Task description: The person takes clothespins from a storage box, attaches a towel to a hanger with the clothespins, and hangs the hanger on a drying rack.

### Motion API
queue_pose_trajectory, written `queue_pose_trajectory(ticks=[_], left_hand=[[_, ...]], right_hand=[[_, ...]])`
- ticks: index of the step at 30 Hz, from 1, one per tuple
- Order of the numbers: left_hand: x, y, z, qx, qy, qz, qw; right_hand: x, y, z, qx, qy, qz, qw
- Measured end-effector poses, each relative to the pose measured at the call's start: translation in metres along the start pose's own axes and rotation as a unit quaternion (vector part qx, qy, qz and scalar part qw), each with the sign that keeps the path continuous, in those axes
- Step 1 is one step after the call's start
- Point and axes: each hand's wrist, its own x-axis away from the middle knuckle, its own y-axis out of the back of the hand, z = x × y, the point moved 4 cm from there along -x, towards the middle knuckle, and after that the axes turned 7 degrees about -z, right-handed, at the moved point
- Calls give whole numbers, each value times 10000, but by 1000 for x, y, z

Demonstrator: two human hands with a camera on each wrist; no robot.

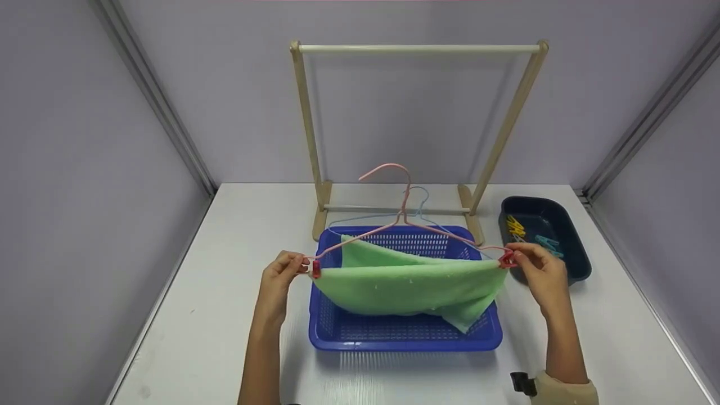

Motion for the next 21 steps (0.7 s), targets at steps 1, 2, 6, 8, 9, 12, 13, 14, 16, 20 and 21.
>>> queue_pose_trajectory(ticks=[1, 2, 6, 8, 9, 12, 13, 14, 16, 20, 21], left_hand=[[0, 0, 0, 4, -17, 8, 10000], [0, -1, 0, 16, -19, 15, 10000], [-1, -2, 1, 33, -16, 21, 10000], [-1, -1, 2, 1, 11, -8, 10000], [-1, -1, 3, -11, 19, -22, 10000], [-1, 0, 3, -23, 46, -59, 10000], [-1, 1, 3, -33, 61, -67, 10000], [-1, 1, 3, -36, 60, -61, 10000], [0, 2, 2, -95, 49, -29, 9999], [1, 6, 0, -355, -85, 141, 9992], [1, 8, -1, -429, -145, 217, 9987]], right_hand=[[0, 0, -3, 90, 9, 16, 10000], [0, 0, -5, 179, 19, 32, 9998], [0, -1, -11, 342, 32, 53, 9994], [0, -1, -12, 386, 28, 33, 9992], [0, -1, -12, 412, 27, 16, 9991], [0, -2, -11, 428, 42, -51, 9991], [1, -2, -11, 411, 43, -71, 9991], [1, -2, -10, 409, 45, -85, 9991], [1, -1, -9, 389, 66, -129, 9991], [2, 0, -6, 511, 180, -244, 9982], [2, 0, -5, 548, 199, -269, 9979]])
